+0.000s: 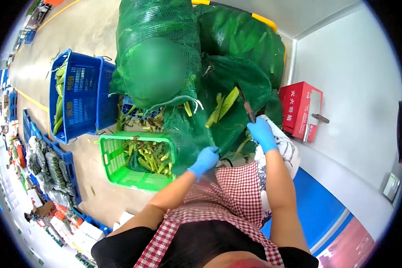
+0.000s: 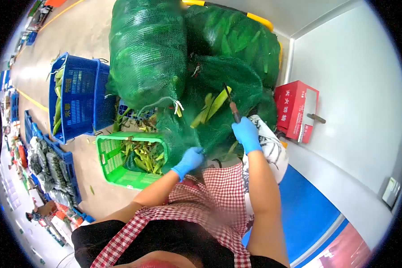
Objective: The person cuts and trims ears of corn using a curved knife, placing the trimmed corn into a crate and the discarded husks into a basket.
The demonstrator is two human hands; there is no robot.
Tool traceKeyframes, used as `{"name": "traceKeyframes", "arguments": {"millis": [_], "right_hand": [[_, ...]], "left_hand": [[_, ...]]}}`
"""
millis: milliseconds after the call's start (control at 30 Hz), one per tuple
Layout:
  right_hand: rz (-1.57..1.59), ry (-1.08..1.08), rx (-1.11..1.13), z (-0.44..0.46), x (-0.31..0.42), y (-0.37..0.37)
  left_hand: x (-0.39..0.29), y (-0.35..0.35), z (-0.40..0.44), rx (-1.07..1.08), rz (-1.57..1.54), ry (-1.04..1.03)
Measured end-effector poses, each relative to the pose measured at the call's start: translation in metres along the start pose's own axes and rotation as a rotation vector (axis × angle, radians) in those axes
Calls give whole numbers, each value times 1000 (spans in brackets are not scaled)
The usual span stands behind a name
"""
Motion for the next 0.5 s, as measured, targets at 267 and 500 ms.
{"name": "traceKeyframes", "arguments": {"millis": [267, 500], "right_hand": [[527, 5, -126, 19, -44, 19], [-309, 207, 512, -116, -76, -257]], "left_hand": [[76, 102, -104, -277, -597, 77], [93, 155, -233, -615, -1021, 160]]}}
Point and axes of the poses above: each hand's wrist, its own z-axis towards the middle knuckle, its own y-axis out of the back of the hand, x = y × z, the point moved 10 cm from there along z, towards the middle knuckle, and after that the axes turned 12 degrees about -y, right-handed, at the moved point
